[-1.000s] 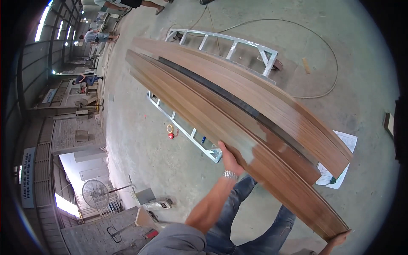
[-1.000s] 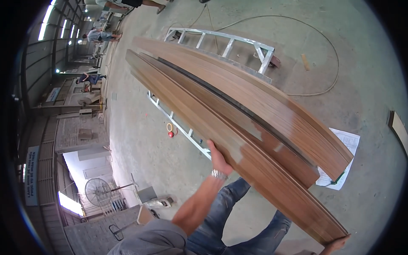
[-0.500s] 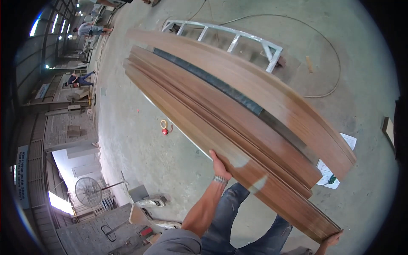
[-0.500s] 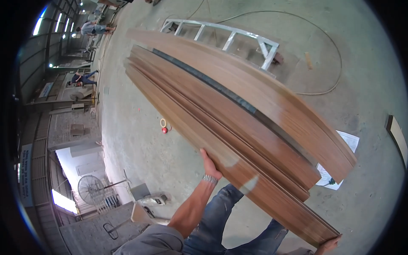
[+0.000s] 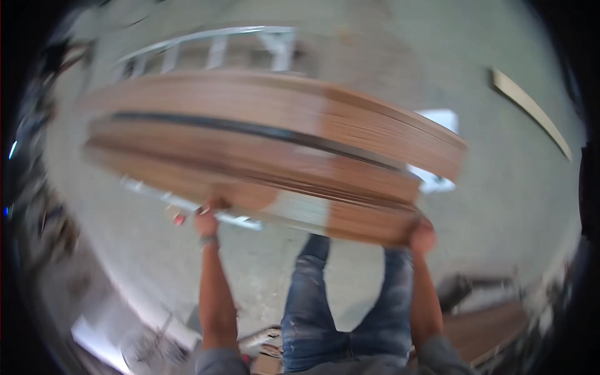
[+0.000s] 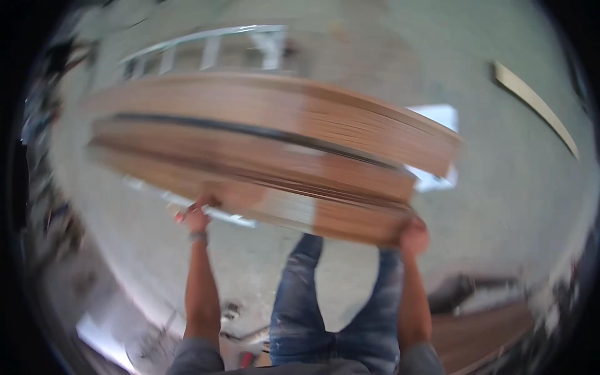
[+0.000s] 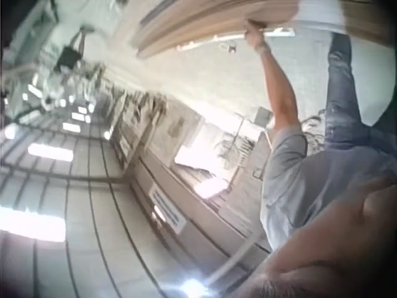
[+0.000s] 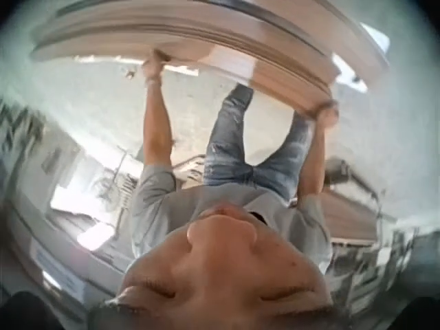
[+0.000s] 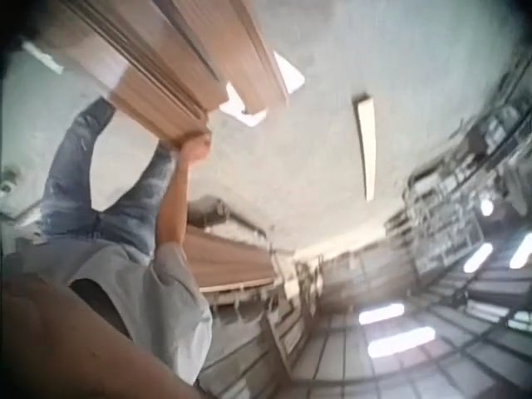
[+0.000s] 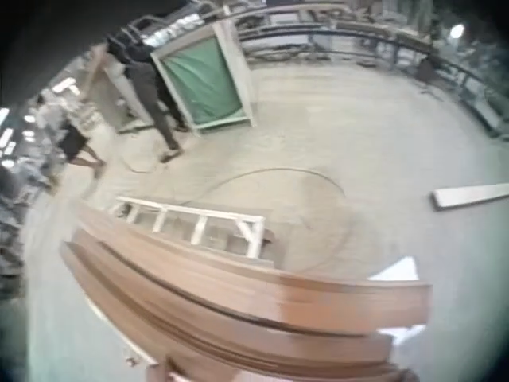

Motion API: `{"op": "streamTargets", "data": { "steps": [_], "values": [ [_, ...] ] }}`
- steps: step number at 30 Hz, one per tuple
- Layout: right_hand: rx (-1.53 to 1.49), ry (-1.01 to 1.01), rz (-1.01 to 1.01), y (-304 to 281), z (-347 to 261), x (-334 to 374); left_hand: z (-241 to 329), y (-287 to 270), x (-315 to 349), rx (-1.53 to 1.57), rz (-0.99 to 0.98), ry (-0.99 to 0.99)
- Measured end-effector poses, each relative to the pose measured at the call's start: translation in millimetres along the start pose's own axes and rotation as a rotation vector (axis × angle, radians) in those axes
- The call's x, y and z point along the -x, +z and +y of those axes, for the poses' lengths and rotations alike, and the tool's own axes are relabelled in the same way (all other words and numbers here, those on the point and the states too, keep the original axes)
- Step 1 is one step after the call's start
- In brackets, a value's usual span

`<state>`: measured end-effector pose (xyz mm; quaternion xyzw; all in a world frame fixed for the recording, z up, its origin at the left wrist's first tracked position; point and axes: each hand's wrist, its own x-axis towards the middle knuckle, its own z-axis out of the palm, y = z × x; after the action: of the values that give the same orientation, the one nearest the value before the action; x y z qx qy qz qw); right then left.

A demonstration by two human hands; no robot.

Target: Applying labels and marking wooden panels on an assembly rack.

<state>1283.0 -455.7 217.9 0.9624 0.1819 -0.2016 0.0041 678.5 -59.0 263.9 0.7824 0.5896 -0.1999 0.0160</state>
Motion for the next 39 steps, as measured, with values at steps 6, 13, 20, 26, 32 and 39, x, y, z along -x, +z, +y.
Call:
{"op": "streamTargets", "data": {
  "steps": [6,13,20,26,32,39],
  "values": [
    [-0.229,0.144,0.123,-50.8,-57.5,12.0,121.1,-31.6,54.0,1.298,-0.203,-0.711],
    [-1.124,0.126,0.115,-118.9,-94.0,-37.7,371.7,-121.7,40.8,1.752,-0.525,-0.406],
    [-0.940,-0.170,0.206,-147.5,-139.4,-90.7,488.5,-168.5,-16.5,2.079,-0.625,-0.496],
    [-1.043,-0.134,0.180,-169.9,-129.8,-78.3,496.5,-169.3,-39.6,2.111,-0.525,-0.645],
    [-1.112,-0.006,-0.060,-173.3,-100.5,-47.3,489.8,-152.9,-17.3,2.082,-0.431,-0.874],
    [-1.173,0.144,-0.249,-144.6,-93.3,-79.0,459.3,-131.0,38.8,2.187,-0.393,-0.711]
  ]
}}
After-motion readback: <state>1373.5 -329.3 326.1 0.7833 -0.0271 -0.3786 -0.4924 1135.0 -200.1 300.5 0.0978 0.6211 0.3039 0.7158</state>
